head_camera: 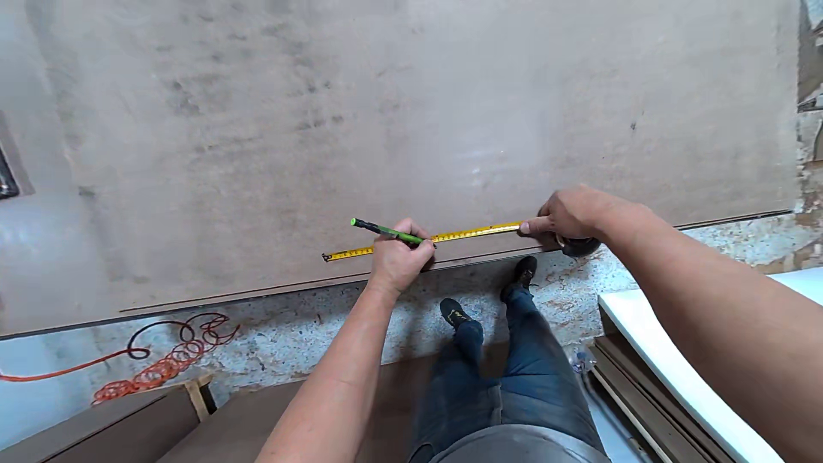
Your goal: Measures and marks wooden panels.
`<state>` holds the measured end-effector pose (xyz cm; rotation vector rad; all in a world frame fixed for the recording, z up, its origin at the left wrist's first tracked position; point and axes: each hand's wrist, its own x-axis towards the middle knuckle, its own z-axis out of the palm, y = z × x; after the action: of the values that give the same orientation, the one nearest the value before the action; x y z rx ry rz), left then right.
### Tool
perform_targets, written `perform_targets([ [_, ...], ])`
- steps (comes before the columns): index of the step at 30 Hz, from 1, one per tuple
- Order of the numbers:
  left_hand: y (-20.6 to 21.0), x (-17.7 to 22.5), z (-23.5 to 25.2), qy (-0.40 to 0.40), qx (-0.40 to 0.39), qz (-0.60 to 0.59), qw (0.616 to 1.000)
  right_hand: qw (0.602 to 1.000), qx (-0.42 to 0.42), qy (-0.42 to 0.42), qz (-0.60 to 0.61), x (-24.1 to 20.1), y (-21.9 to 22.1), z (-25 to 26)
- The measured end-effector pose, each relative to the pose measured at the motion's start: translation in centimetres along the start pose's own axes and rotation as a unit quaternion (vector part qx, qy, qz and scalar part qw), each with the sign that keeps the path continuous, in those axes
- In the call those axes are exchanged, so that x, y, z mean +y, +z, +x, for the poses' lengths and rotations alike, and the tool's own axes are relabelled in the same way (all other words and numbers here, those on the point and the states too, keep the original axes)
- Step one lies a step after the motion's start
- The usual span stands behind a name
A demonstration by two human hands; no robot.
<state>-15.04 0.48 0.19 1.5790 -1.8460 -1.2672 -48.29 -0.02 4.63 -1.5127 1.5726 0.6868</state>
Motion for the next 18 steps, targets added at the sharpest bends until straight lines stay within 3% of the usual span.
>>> perform_targets([
  [8,0.0,1.1,0.4,-0.048,0.005,0.032,0.998,0.999,0.007,0.032,-0.009,15.6,0.1,-2.5],
  [18,0.8,2.6,0.1,-0.081,0.013,0.023,0.996,0.999,-0.025,0.037,0.023,18.6,-0.5,-3.0],
])
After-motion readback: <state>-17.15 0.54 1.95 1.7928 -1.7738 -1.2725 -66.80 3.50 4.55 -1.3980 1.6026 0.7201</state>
